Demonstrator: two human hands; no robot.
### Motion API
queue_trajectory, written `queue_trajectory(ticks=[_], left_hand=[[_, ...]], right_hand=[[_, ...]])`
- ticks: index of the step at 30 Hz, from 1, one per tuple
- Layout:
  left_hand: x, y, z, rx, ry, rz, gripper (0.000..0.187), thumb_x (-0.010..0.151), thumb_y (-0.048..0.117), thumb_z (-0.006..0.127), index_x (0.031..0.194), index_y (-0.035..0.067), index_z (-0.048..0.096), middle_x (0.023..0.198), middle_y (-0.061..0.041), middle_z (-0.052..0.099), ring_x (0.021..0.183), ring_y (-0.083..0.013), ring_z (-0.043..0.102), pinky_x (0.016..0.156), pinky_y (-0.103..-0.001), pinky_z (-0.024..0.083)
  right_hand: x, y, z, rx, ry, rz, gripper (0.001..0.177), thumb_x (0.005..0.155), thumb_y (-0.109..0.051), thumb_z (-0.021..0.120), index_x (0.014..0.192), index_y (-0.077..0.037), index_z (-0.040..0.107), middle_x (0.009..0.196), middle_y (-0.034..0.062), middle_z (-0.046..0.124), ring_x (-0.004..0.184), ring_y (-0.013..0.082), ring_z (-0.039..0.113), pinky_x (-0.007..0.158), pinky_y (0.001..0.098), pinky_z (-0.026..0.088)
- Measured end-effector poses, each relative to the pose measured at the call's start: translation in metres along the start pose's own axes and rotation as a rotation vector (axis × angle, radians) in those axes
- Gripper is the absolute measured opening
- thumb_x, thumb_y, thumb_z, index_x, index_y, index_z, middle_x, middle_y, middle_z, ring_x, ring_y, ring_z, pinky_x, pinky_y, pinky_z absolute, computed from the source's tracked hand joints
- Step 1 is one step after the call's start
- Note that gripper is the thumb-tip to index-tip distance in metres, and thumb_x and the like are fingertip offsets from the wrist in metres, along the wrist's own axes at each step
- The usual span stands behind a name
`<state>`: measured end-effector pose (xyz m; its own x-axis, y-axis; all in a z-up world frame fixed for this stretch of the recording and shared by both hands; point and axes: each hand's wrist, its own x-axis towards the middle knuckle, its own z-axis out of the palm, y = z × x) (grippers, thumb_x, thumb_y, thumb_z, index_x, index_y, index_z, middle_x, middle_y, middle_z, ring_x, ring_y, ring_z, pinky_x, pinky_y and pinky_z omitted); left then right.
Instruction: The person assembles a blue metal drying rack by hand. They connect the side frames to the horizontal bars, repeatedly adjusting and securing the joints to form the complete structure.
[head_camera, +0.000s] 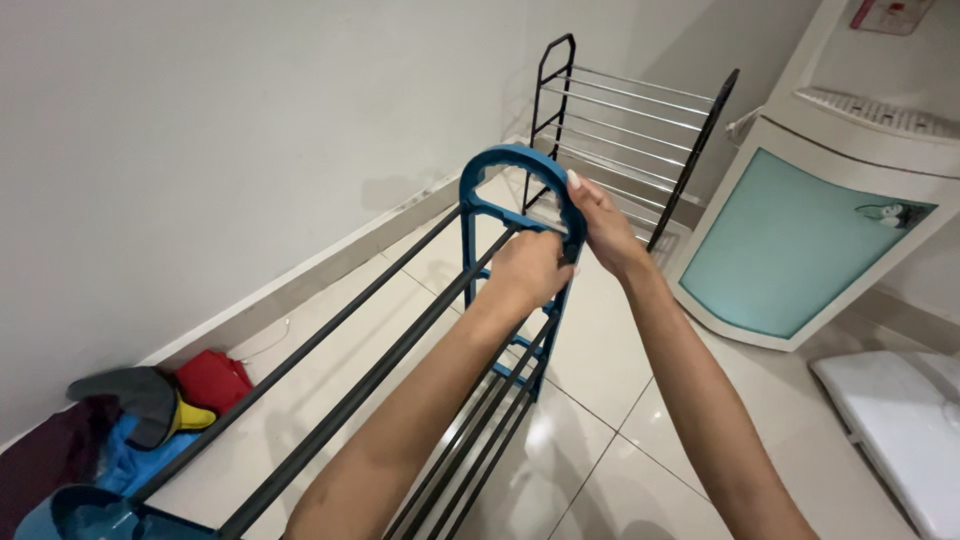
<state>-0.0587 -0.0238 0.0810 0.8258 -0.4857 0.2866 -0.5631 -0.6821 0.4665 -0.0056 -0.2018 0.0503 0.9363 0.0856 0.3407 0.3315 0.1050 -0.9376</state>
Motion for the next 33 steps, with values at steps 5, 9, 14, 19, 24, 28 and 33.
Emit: queue_trajectory(ticks=[5,9,14,19,24,28,33], left_hand=[[-0.005,-0.003,0.015,0.018,0.118,0.053,0.018,0.080,0.019,0.077,0.089,0.003,0.073,0.089,-0.017,0.072,0.089,-0.0376,0.071,0.078,-0.049,0.057],[0.001,-0.007,0.040,0.262,0.188,0.207,0.005,0.084,0.008,0.069,0.082,0.006,0.074,0.081,-0.015,0.073,0.082,-0.0335,0.074,0.072,-0.045,0.059],[0.009,-0.018,0.060,0.339,0.279,0.300,0.011,0.084,0.006,0.066,0.078,0.008,0.074,0.078,-0.014,0.073,0.075,-0.0309,0.074,0.064,-0.042,0.059],[0.011,-0.018,0.062,0.314,0.242,0.246,0.012,0.087,0.010,0.067,0.078,0.007,0.074,0.079,-0.015,0.073,0.075,-0.0315,0.074,0.063,-0.041,0.059],[0.007,-0.015,0.050,0.107,0.210,0.120,0.026,0.087,0.028,0.073,0.081,0.003,0.073,0.078,-0.017,0.071,0.077,-0.0358,0.072,0.067,-0.045,0.058],[0.006,-0.013,0.049,0.082,0.210,0.121,0.028,0.091,0.031,0.070,0.084,0.004,0.073,0.081,-0.017,0.072,0.080,-0.0368,0.071,0.070,-0.048,0.057],[0.002,-0.010,0.043,0.039,0.220,0.082,0.030,0.095,0.031,0.069,0.086,0.003,0.074,0.079,-0.018,0.072,0.078,-0.0376,0.071,0.069,-0.049,0.056]], right_hand=[[-0.006,0.016,-0.004,-0.009,0.024,0.012,0.058,0.107,-0.058,0.049,0.116,-0.005,0.072,0.085,-0.0035,0.059,0.079,0.0089,0.051,0.071,0.0249,0.043],[-0.031,0.025,-0.016,-0.123,0.100,0.046,0.053,0.105,-0.053,0.051,0.123,-0.006,0.067,0.100,-0.0013,0.065,0.093,0.0099,0.059,0.079,0.0286,0.051],[-0.063,0.054,-0.022,-0.211,0.160,0.156,0.050,0.097,-0.044,0.052,0.141,-0.020,0.049,0.130,-0.0045,0.064,0.120,0.0138,0.064,0.096,0.0378,0.056],[-0.078,0.105,-0.022,-0.120,0.132,0.123,0.043,0.106,-0.042,0.051,0.131,-0.010,0.061,0.123,-0.0006,0.067,0.120,0.0148,0.064,0.095,0.0364,0.057],[-0.073,0.137,-0.029,-0.093,0.161,0.039,0.041,0.112,-0.042,0.051,0.127,-0.006,0.063,0.113,0.0008,0.066,0.105,0.0121,0.064,0.089,0.0336,0.058],[-0.069,0.149,-0.026,-0.084,0.241,0.012,0.039,0.106,-0.042,0.050,0.125,-0.011,0.062,0.107,-0.0017,0.068,0.098,0.0082,0.066,0.080,0.0297,0.058],[-0.072,0.142,-0.018,-0.080,0.257,-0.006,0.038,0.107,-0.044,0.050,0.120,-0.010,0.061,0.104,-0.0041,0.065,0.095,0.0062,0.063,0.080,0.0279,0.058]])
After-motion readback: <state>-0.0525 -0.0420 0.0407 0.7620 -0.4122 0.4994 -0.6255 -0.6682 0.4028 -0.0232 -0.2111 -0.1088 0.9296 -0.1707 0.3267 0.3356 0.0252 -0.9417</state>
